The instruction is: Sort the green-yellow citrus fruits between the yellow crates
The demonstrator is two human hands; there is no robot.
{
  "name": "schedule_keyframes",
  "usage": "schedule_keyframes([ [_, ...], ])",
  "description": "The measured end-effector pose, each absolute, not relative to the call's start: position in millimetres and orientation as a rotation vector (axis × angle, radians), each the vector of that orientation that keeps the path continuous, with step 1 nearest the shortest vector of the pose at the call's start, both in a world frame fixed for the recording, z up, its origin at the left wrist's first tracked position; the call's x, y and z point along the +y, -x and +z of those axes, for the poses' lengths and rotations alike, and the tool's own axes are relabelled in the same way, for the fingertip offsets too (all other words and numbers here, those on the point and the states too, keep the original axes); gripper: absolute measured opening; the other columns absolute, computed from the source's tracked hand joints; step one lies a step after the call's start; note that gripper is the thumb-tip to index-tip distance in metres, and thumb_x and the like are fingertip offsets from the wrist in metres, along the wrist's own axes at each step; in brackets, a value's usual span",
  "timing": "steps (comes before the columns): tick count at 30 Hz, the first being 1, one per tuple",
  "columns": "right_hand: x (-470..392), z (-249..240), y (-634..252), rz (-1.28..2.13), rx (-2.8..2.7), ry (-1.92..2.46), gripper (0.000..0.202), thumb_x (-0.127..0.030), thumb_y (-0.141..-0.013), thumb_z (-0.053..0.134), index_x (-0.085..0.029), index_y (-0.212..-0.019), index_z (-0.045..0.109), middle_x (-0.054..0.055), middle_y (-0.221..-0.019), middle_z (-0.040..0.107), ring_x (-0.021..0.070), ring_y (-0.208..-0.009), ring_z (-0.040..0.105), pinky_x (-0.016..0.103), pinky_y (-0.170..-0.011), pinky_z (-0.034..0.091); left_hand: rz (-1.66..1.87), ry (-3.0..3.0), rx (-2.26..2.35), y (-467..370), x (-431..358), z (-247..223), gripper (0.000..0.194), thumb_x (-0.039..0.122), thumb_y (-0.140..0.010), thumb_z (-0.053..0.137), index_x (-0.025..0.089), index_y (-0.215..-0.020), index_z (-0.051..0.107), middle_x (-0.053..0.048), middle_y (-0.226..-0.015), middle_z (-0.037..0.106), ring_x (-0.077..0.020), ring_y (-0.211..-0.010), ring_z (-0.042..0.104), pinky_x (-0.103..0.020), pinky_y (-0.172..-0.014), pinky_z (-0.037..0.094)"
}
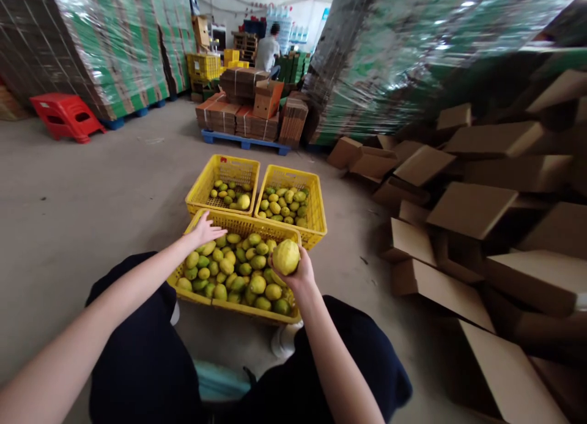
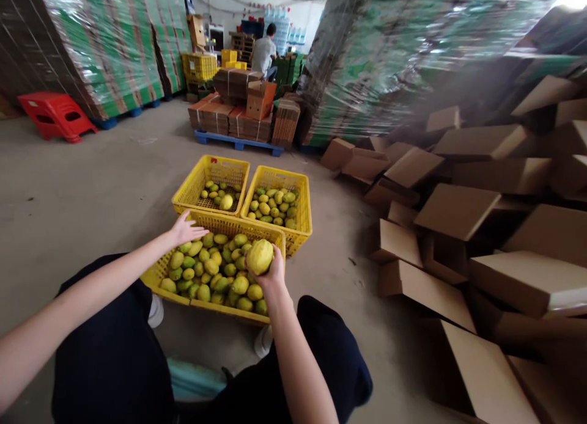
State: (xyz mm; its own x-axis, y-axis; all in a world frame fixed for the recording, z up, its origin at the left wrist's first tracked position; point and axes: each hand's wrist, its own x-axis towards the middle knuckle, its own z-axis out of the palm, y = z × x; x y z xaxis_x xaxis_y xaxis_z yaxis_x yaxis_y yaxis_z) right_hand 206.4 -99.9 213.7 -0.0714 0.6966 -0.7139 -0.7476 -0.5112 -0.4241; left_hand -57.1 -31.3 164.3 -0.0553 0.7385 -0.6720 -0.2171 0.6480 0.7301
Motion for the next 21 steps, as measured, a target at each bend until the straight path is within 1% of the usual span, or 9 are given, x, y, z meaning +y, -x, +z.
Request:
schedule_keyframes([
  [4,-102,212,-199,1.837,-0.009,1.197,0.023,-0.044,-0.091,0.041,-0.024,-0.091,0.053,0.003,-0.072,0.064,0.0230,-0.075,0.070,0.040,-0.067,0.059,0.780,-0.460,1.602,51,-48,145,0.042,0.034,-0.091,0.047,0.012,-0.126,0.049,-0.022,-0.120,0.064,-0.0292,-0.102,0.068,-0.038,-0.081,0.056],
  [7,-106,206,-191,1.872,-0.073,1.217,0.028,-0.048,-0.090,0.044,-0.022,-0.092,0.055,0.003,-0.073,0.065,0.0229,-0.074,0.070,0.039,-0.066,0.059,0.706,-0.559,1.621,29,-77,132,0.023,0.026,-0.085,0.055,0.016,-0.105,0.059,-0.016,-0.107,0.069,-0.0332,-0.107,0.065,-0.041,-0.087,0.053],
  [9,-113,196,-183,1.951,-0.186,1.253,0.030,-0.050,-0.087,0.050,-0.021,-0.093,0.056,0.004,-0.074,0.065,0.0227,-0.074,0.070,0.038,-0.066,0.059,0.635,-0.799,1.624,21,-91,133,0.017,0.023,-0.081,0.060,0.021,-0.098,0.063,-0.012,-0.108,0.070,-0.0340,-0.117,0.060,-0.041,-0.097,0.047],
  [11,-124,181,-172,2.085,-0.365,1.305,0.029,-0.047,-0.083,0.056,-0.020,-0.094,0.058,0.004,-0.076,0.067,0.0220,-0.073,0.069,0.038,-0.066,0.059,0.402,-1.313,1.594,21,-101,138,0.017,0.025,-0.083,0.058,0.024,-0.099,0.065,-0.010,-0.117,0.069,-0.0328,-0.125,0.055,-0.041,-0.107,0.040],
  [13,-138,164,-161,2.214,-0.503,1.343,0.026,-0.036,-0.076,0.067,-0.018,-0.093,0.061,0.005,-0.074,0.068,0.0223,-0.069,0.068,0.039,-0.066,0.059,0.077,-1.781,1.483,28,-109,143,0.019,0.028,-0.084,0.058,0.026,-0.100,0.068,-0.011,-0.122,0.068,-0.0325,-0.125,0.055,-0.043,-0.109,0.037],
  [15,-148,149,-151,2.386,-0.633,1.404,0.024,-0.025,-0.068,0.074,-0.016,-0.087,0.064,0.006,-0.069,0.068,0.0233,-0.061,0.067,0.043,-0.063,0.059,-0.160,-1.933,1.403,37,-114,147,0.019,0.031,-0.079,0.066,0.024,-0.095,0.070,-0.014,-0.114,0.071,-0.0351,-0.114,0.062,-0.048,-0.102,0.042],
  [18,-143,141,-150,2.690,-0.913,1.574,0.020,-0.024,-0.066,0.075,-0.017,-0.082,0.065,0.006,-0.064,0.068,0.0248,-0.057,0.066,0.046,-0.057,0.059,-0.364,-1.977,1.369,43,-120,150,0.023,0.031,-0.072,0.071,0.021,-0.093,0.073,-0.016,-0.101,0.074,-0.0380,-0.102,0.068,-0.051,-0.092,0.048],
  [20,-124,151,-163,2.557,-0.901,1.579,0.023,-0.022,-0.065,0.075,-0.018,-0.086,0.064,0.005,-0.067,0.070,0.0251,-0.059,0.067,0.045,-0.057,0.059,-0.393,-2.057,1.373,44,-123,151,0.029,0.032,-0.079,0.064,0.021,-0.104,0.073,-0.017,-0.110,0.072,-0.0379,-0.109,0.065,-0.051,-0.097,0.045],
  [21,-111,160,-173,2.343,-0.813,1.488,0.026,-0.022,-0.066,0.075,-0.016,-0.089,0.064,0.008,-0.072,0.071,0.0264,-0.063,0.068,0.045,-0.059,0.059,-0.368,-2.106,1.376,44,-124,150,0.033,0.033,-0.083,0.059,0.021,-0.112,0.071,-0.017,-0.116,0.070,-0.0369,-0.114,0.063,-0.049,-0.100,0.044],
])
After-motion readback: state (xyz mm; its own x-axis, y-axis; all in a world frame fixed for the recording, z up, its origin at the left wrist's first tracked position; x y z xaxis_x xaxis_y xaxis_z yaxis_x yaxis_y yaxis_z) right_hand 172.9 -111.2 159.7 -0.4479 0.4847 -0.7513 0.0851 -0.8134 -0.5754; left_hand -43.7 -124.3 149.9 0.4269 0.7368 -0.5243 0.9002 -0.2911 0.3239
